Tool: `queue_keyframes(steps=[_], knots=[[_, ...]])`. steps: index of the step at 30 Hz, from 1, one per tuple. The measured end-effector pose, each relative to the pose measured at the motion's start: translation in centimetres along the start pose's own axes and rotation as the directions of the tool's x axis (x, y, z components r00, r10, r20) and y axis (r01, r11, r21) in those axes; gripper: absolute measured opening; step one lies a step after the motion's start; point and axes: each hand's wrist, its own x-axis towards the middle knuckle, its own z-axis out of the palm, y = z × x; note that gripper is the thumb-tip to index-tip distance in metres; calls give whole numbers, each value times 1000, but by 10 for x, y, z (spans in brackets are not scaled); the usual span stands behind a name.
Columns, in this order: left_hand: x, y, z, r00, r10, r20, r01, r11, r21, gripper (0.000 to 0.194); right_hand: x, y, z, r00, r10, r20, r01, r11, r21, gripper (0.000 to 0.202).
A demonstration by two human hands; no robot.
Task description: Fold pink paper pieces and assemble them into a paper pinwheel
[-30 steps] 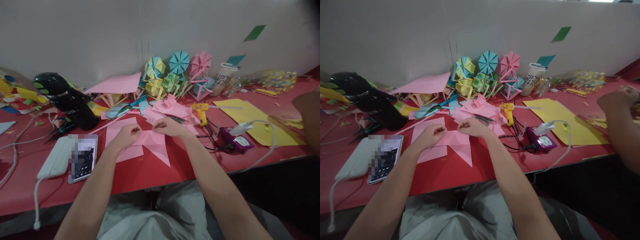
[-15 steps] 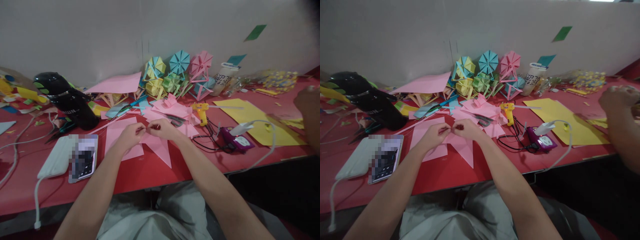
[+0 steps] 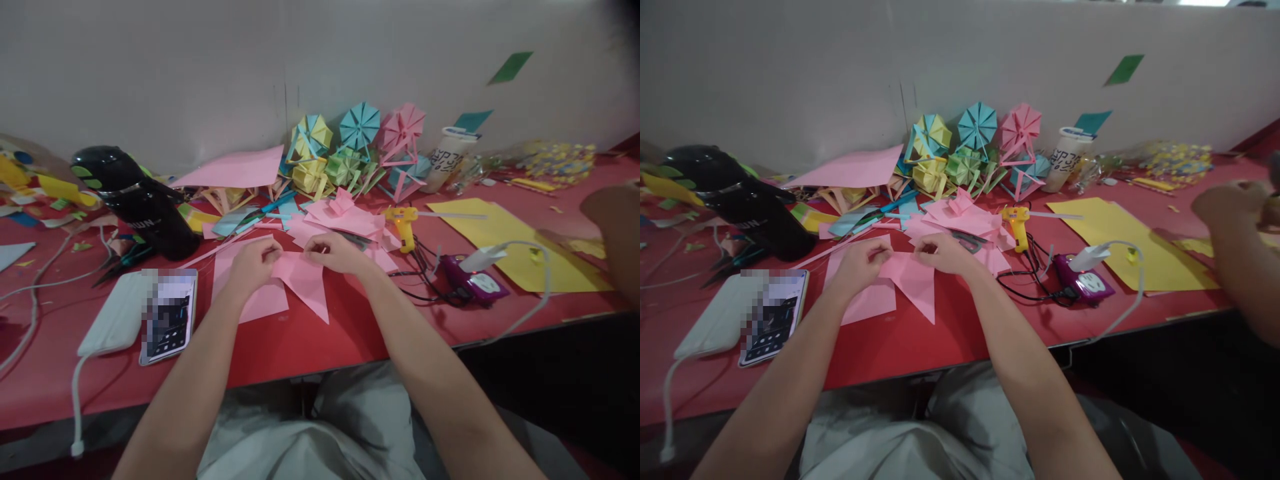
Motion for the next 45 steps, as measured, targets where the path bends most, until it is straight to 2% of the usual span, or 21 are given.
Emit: queue_keyframes(steps=[4,9,13,16,19,23,26,31,36,40,45], knots=[[0,-3,-8,998,-55,1,55,997,50,12,-3,-2,-9,997,64,32,-64,998,-12,17],[0,-4,-10,998,-67,-1,67,995,71,12,-6,-4,-14,983,177,56,-176,984,-26,19],[0,-5,-10,997,-80,-15,81,993,86,11,-8,-4,-16,977,205,60,-205,979,-7,18],[-1,-7,-13,995,-96,-36,99,991,86,10,-7,1,-19,987,162,22,-162,986,-27,13],[0,-10,-18,989,-109,-103,116,991,61,9,-5,9,-22,991,97,-89,-100,995,-30,9],[1,-9,-21,985,-105,-140,105,994,-1,9,-4,10,-19,981,96,-171,-69,986,155,22],[2,-6,-19,988,-86,-129,77,995,-67,11,-2,4,-9,992,69,-107,-44,975,216,29],[2,-4,-13,990,-83,-113,67,988,-136,10,-1,-3,5,991,-24,-132,36,995,89,37],[2,1,-5,991,-22,-131,8,995,-100,12,0,-7,13,989,-97,-109,103,993,51,26],[2,10,1,993,29,-117,-47,987,-156,11,1,-9,20,990,-116,-83,120,992,38,26],[2,14,0,994,10,-106,-26,989,-146,8,2,-10,25,981,-149,-120,153,988,21,28]])
